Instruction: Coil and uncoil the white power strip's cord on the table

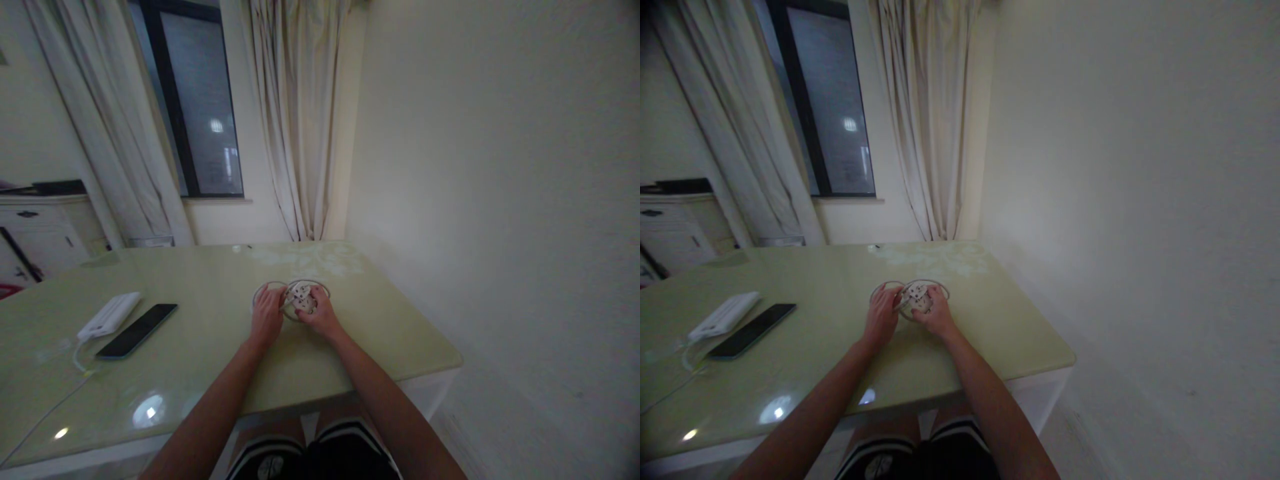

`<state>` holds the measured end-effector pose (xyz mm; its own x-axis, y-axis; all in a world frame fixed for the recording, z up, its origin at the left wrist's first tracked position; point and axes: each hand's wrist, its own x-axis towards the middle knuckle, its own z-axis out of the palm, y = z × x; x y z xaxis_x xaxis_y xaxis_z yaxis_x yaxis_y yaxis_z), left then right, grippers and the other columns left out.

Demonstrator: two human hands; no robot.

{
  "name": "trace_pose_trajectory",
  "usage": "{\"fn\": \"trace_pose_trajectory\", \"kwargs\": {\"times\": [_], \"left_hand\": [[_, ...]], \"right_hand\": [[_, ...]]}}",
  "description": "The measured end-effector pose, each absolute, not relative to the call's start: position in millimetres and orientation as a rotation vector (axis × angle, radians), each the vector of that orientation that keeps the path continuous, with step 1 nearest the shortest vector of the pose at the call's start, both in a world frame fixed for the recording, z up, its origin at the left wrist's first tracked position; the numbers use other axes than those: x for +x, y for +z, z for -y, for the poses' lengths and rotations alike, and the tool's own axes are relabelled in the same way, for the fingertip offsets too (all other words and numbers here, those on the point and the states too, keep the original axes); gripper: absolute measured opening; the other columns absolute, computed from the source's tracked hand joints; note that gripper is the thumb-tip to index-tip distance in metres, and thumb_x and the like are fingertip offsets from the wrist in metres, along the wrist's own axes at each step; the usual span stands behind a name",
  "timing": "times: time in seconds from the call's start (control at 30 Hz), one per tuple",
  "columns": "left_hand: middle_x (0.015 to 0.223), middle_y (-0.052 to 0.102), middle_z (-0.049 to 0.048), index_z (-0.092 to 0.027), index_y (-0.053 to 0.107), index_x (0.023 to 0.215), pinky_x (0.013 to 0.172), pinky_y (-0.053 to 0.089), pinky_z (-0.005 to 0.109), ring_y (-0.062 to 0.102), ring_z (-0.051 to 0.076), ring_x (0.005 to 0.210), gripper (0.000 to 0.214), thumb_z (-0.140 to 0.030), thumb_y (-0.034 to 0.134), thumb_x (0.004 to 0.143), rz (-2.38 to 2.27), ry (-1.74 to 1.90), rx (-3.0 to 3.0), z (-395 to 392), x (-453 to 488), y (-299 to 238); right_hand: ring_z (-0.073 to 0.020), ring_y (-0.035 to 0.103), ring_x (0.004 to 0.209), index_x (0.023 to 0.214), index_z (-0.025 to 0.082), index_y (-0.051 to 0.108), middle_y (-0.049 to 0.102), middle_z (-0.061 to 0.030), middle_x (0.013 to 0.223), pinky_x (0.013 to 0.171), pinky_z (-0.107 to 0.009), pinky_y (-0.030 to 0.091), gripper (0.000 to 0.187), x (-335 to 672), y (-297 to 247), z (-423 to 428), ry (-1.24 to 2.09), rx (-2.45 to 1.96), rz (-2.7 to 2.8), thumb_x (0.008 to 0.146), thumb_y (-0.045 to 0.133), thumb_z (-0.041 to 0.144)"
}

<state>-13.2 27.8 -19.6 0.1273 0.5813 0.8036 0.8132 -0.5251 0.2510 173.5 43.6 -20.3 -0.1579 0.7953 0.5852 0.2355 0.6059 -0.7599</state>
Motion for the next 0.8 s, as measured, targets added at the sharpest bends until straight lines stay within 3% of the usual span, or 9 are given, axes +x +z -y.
{"fn": "trace_pose_trajectory", "kwargs": {"times": [0.13,0.27,0.4,0.57,0.7,0.8], "left_hand": [[0.114,0.069,0.0088,-0.023,0.063,0.122,0.115,0.035,0.049,0.06,0.023,0.114,0.033,-0.019,0.042,0.097,1.353,-1.401,-2.159,-23.8,-7.4,-19.7],[0.118,0.067,0.009,-0.026,0.065,0.124,0.115,0.034,0.05,0.058,0.025,0.118,0.033,-0.022,0.048,0.097,1.33,-1.376,-2.142,-20.6,-7.0,-18.6],[0.134,0.059,0.0085,-0.031,0.065,0.129,0.115,0.035,0.051,0.05,0.027,0.129,0.043,-0.016,0.051,0.092,1.332,-1.287,-2.235,-18.5,-5.4,-18.8],[0.148,0.051,0.0071,-0.032,0.059,0.137,0.114,0.039,0.048,0.043,0.026,0.139,0.057,-0.005,0.044,0.089,1.247,-1.262,-2.329,-20.1,-3.4,-20.9],[0.154,0.045,0.0107,-0.027,0.044,0.15,0.117,0.034,0.05,0.032,0.029,0.147,0.055,-0.017,0.047,0.095,1.332,-1.24,-2.226,-25.0,-6.0,-20.4],[0.147,0.053,0.0128,-0.024,0.042,0.15,0.113,0.035,0.049,0.037,0.032,0.143,0.056,-0.028,0.053,0.096,1.404,-1.217,-2.145,-26.7,-10.1,-18.7]], "right_hand": [[-0.0237,0.062,0.1,0.121,0.023,0.061,0.065,-0.0064,0.113,0.086,-0.035,0.053,0.062,172.9,-24.9,-48.3,0.886,-0.736,1.576,0.064,0.083,0.034],[-0.0203,0.064,0.087,0.114,0.024,0.061,0.067,-0.0027,0.098,0.075,-0.031,0.054,0.06,172.5,-25.6,-48.1,1.021,-0.697,1.509,0.062,0.086,0.037],[-0.0214,0.065,0.09,0.108,0.023,0.059,0.067,-0.0041,0.103,0.079,-0.032,0.054,0.063,174.4,-21.3,-46.8,0.991,-0.701,1.488,0.055,0.09,0.035],[-0.024,0.068,0.096,0.123,0.025,0.047,0.067,-0.009,0.116,0.081,-0.035,0.056,0.088,176.0,-19.0,-50.0,1.077,-0.666,1.368,0.049,0.093,0.033],[-0.027,0.069,0.104,0.134,0.027,0.042,0.067,-0.011,0.122,0.086,-0.038,0.056,0.101,177.1,-21.4,-53.8,1.116,-0.588,1.369,0.048,0.095,0.031],[-0.0288,0.066,0.115,0.136,0.026,0.048,0.065,-0.0123,0.129,0.092,-0.039,0.054,0.092,178.8,-23.3,-54.1,1.114,-0.542,1.456,0.055,0.091,0.032]]}}
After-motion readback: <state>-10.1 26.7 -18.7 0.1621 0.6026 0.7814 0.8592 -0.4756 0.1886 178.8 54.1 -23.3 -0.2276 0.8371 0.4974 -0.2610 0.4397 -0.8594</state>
